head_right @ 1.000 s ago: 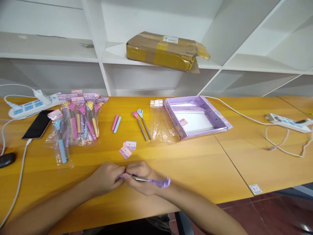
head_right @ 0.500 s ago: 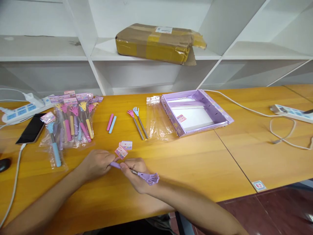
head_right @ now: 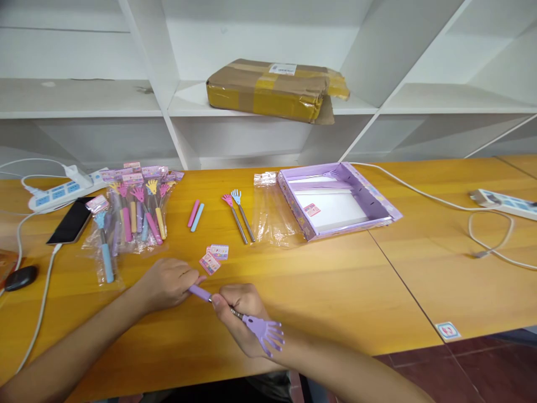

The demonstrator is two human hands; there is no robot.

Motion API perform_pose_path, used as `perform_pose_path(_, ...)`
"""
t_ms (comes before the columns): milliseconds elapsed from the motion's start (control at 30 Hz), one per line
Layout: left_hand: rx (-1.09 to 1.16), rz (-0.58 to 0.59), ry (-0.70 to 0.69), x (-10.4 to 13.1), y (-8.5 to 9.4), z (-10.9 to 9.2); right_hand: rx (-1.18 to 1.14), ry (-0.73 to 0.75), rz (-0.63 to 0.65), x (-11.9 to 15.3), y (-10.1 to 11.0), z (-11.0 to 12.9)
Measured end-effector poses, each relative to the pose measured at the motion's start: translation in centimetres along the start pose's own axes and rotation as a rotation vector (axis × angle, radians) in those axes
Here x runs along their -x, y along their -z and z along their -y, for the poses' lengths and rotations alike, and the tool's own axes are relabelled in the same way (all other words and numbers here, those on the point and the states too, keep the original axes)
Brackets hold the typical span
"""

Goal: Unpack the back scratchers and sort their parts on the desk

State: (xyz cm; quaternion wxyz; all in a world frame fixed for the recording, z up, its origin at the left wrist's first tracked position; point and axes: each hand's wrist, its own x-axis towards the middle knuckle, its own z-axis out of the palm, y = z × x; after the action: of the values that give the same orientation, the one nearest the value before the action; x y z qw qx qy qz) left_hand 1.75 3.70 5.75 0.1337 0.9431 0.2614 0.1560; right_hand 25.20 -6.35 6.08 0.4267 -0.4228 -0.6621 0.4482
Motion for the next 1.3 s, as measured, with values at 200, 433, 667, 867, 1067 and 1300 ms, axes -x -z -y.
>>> perform_pose_path(200, -0.167, -0.104, -0.157, -0.1, 0.6, -0.8, 0.019, 0.054, -0.022, 1.1, 0.0, 0.1)
perform_pose_path(433, -0.348, -0.198, -0.229, 0.3, -0.2, -0.6, 0.011, 0.102, -0.073, 1.2, -0.1, -0.3)
perform_pose_path(667, -0.453, -0.206, -0.116, -0.9, -1.0, -2.4, -0.132, -0.207, -0.124, -0.4, -0.2, -1.7)
perform_pose_path(867, -0.534, -0.248, -0.048, -2.5, -1.1, -4.8, -0.462, -0.328, -0.08, -1.9, -1.9, -2.5)
perform_pose_path(1067, -0.599, -0.245, -0.066, -2.0, -1.0, -3.5, -0.88, -0.456, 0.121, -2.6, -1.9, -0.9)
perform_pose_path(1300, -0.606, -0.241, -0.176, -1.7, -0.9, -1.7, -0.98, -0.51, 0.019, -1.7, -2.6, 0.6)
